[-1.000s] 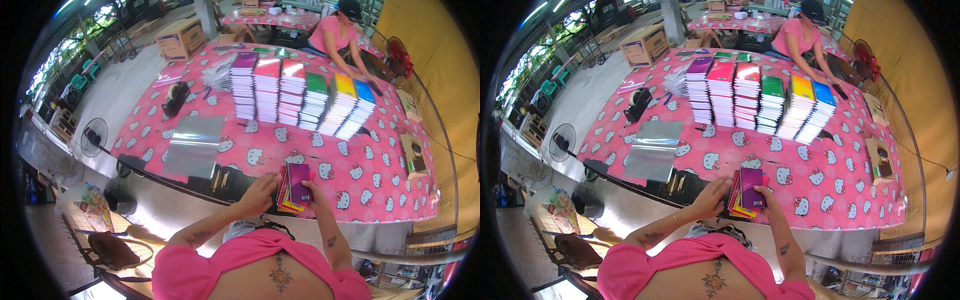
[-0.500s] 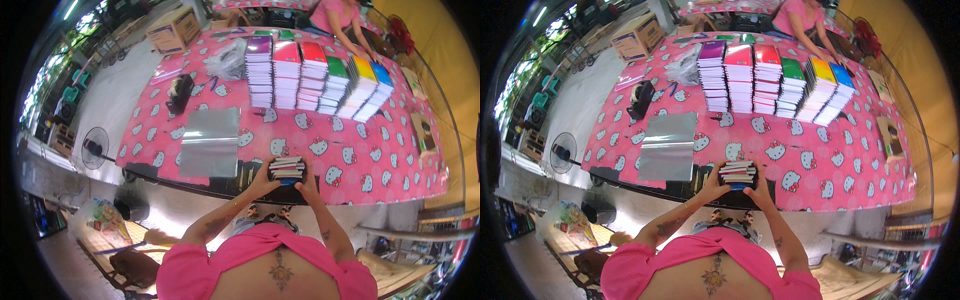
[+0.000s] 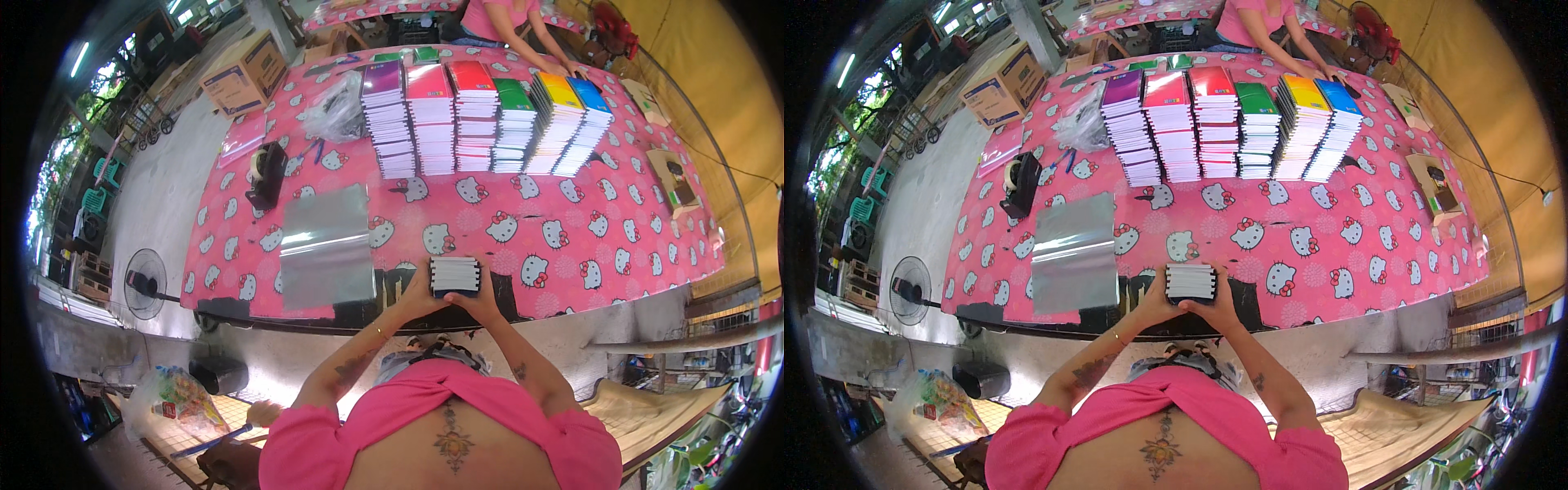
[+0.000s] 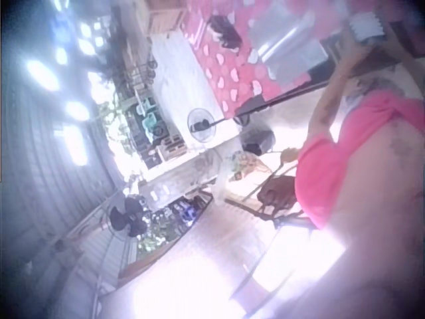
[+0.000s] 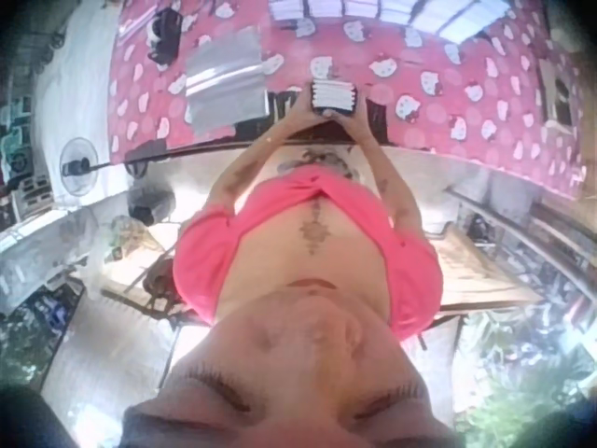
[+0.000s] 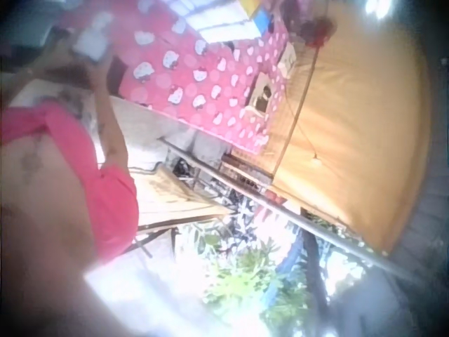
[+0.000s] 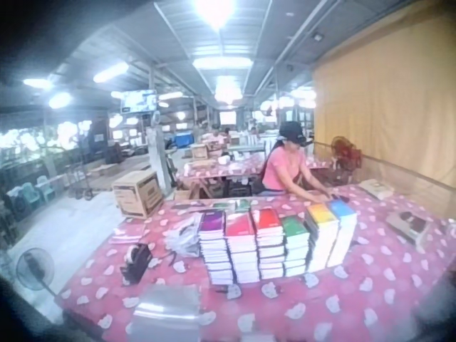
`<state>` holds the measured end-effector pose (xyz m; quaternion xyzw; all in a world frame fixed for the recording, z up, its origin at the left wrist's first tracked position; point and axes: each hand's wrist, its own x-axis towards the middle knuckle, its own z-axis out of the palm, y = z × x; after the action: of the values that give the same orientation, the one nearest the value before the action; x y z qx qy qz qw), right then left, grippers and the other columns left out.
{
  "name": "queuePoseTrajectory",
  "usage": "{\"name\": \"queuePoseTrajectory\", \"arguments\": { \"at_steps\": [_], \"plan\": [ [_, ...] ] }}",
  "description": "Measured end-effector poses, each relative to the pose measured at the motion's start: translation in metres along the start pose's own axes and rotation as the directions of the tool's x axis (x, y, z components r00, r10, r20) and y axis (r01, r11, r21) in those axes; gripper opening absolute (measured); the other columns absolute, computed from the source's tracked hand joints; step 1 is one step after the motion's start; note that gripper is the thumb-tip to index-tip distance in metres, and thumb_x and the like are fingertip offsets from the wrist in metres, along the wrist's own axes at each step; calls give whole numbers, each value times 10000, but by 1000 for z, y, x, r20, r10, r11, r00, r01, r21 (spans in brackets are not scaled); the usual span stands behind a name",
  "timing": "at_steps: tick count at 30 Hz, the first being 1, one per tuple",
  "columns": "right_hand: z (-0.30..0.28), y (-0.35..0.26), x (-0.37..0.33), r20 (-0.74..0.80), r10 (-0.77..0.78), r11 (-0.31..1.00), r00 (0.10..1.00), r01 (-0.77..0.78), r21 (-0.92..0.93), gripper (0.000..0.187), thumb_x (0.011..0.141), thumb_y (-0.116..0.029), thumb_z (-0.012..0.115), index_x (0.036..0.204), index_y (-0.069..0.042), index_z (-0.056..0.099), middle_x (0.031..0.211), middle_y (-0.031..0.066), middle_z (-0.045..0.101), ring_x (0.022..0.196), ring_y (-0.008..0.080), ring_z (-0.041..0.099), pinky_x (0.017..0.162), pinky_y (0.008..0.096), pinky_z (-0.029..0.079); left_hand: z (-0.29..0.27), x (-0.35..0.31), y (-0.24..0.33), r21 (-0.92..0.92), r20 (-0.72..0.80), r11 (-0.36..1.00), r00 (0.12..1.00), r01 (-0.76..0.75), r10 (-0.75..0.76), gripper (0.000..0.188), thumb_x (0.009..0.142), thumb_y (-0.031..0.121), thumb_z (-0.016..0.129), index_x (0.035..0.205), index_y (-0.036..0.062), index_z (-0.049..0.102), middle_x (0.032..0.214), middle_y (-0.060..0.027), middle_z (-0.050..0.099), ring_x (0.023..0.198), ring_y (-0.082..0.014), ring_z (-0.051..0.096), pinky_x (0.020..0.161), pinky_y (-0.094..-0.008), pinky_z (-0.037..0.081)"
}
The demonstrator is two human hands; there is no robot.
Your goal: The person organizes colored booklets by color and places them into clear plastic bags, securing each bag with tape.
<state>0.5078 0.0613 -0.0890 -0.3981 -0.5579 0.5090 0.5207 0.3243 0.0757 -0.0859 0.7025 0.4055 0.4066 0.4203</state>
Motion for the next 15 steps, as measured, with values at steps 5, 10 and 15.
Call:
{"name": "queuePoseTrajectory", "arguments": {
  "at_steps": [5, 10, 15],
  "plan": [
    [-1, -2, 3, 48, -54, 998, 997, 55, -15, 909, 659, -174, 942, 1350, -37, 368, 1254, 124, 554, 1197, 217, 550, 1014, 368, 457, -18, 4, -2, 82, 135, 991, 984, 102, -112, 917, 705, 266, 870, 1367, -6, 296, 1308, -244, 528, 1253, -378, 539, 1029, -428, 449],
    [-16, 31, 0, 42, -44, 998, 998, 46, -44, 831, 678, -125, 926, 1300, -39, 382, 1198, 120, 591, 1148, 223, 590, 984, 379, 484, -46, 30, 102, 544, 258, 837, 961, -58, -101, 1018, 736, 378, 829, 1473, -31, 259, 1485, -294, 375, 1414, -412, 357, 1147, -490, 311],
    [-20, 46, -1, 92, -8, 994, 996, 18, -105, 761, 708, -80, 885, 1290, -36, 397, 1180, 129, 609, 1079, 212, 624, 919, 359, 518, 5, 21, 114, 774, 380, 540, 925, -331, 23, 1087, 789, 517, 747, 1509, -92, 206, 1573, -304, 223, 1491, -407, 198, 1196, -523, 187]
  ]
}}
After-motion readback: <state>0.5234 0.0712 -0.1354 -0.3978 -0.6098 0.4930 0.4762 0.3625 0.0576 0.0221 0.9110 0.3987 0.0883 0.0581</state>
